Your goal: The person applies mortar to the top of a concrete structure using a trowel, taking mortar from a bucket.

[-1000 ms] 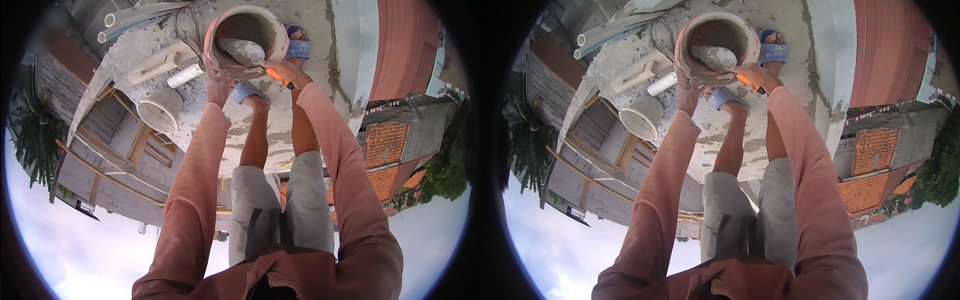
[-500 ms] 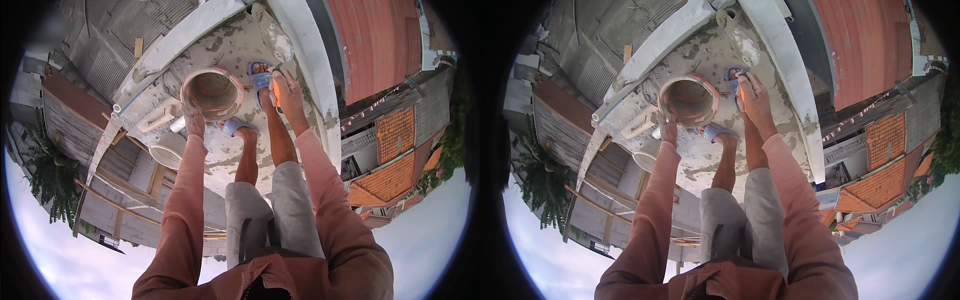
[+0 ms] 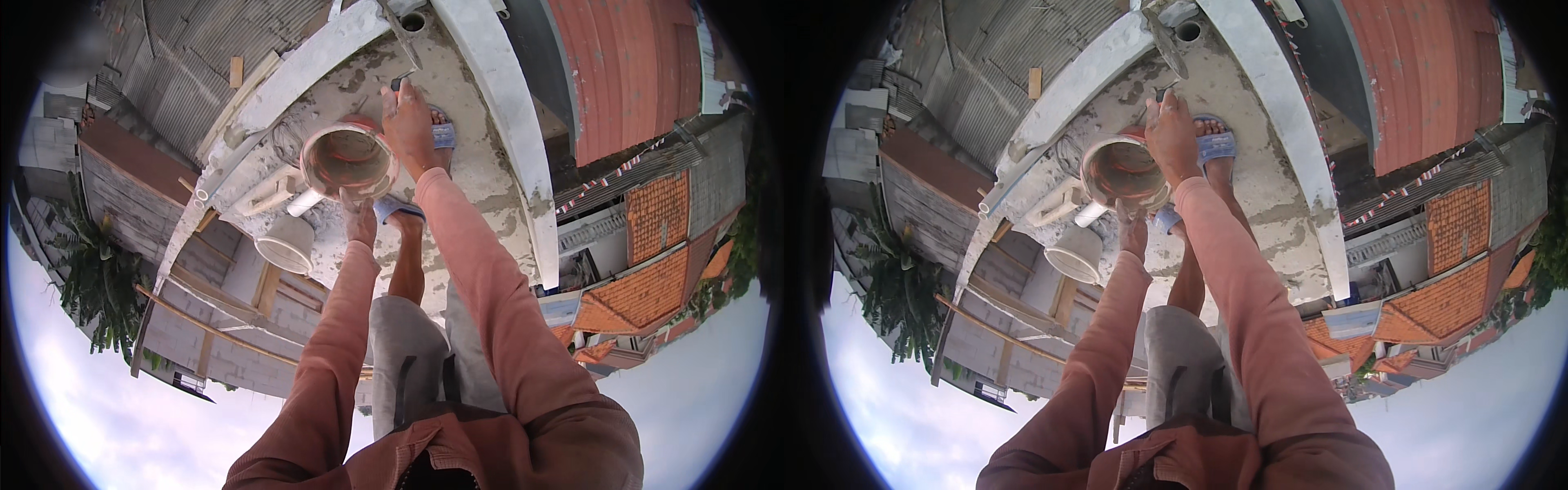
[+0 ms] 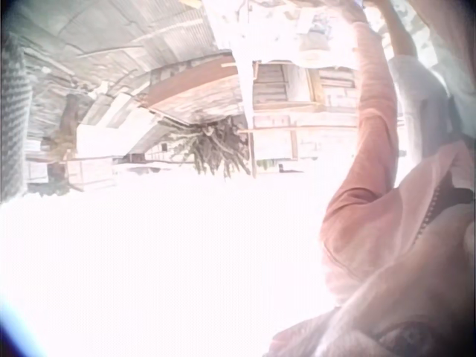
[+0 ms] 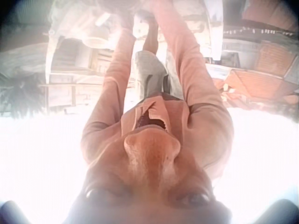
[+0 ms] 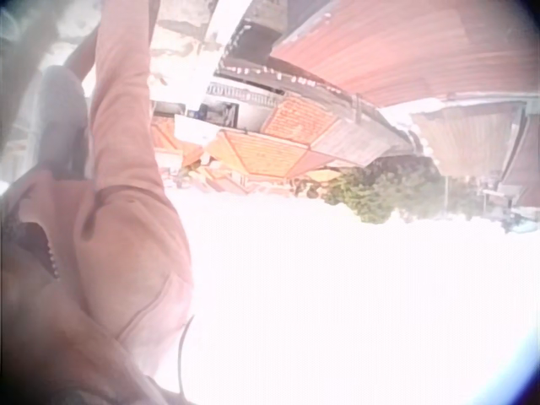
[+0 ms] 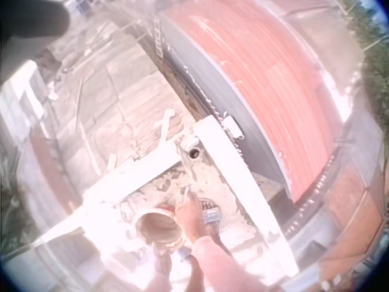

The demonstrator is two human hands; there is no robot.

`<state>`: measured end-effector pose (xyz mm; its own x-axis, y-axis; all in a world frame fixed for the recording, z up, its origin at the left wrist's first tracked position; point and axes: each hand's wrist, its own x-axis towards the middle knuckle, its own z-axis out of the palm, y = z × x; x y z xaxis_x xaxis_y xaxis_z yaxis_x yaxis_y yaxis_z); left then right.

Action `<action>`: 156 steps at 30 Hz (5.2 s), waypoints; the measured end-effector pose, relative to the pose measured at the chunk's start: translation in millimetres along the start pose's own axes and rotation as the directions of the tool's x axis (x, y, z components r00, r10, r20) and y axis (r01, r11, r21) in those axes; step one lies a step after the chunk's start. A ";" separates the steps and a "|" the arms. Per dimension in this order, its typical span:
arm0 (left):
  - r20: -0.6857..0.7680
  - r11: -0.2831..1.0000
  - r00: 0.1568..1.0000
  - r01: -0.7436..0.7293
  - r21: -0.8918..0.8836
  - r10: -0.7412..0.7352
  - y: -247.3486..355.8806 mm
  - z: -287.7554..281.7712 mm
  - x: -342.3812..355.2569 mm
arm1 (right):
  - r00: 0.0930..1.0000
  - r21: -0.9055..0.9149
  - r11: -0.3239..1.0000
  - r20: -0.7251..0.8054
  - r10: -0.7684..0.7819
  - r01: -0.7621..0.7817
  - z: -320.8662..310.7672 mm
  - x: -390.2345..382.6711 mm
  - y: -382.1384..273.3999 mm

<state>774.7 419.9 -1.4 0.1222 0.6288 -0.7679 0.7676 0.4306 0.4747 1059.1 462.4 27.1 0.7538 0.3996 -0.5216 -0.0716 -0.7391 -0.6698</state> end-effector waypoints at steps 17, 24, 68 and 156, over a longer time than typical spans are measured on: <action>-0.330 0.946 0.933 0.228 0.232 -0.144 33.0 -41.2 -4.2 | 0.727 0.032 0.861 0.553 0.407 -0.507 -142.2 -99.1 32.5; -0.415 0.960 0.884 -0.112 0.257 0.214 -122.4 -210.2 112.3 | 0.370 -0.007 0.483 0.653 -0.661 0.876 -24.2 -150.1 53.3; -0.021 0.983 0.984 -0.176 0.056 0.178 16.4 -34.3 27.3 | 0.610 -0.591 0.267 0.792 0.014 0.761 -16.9 -94.8 76.1; 0.005 0.981 0.989 -0.147 -0.128 0.149 -142.9 -8.9 10.3 | 0.784 0.589 0.547 0.575 0.235 -0.595 -151.2 -16.9 29.1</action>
<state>660.7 370.6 -73.3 0.2385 0.6826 -0.6908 0.6542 0.4128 0.6337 1143.0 352.1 96.3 0.1985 0.4515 -0.8699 -0.8725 -0.3228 -0.3667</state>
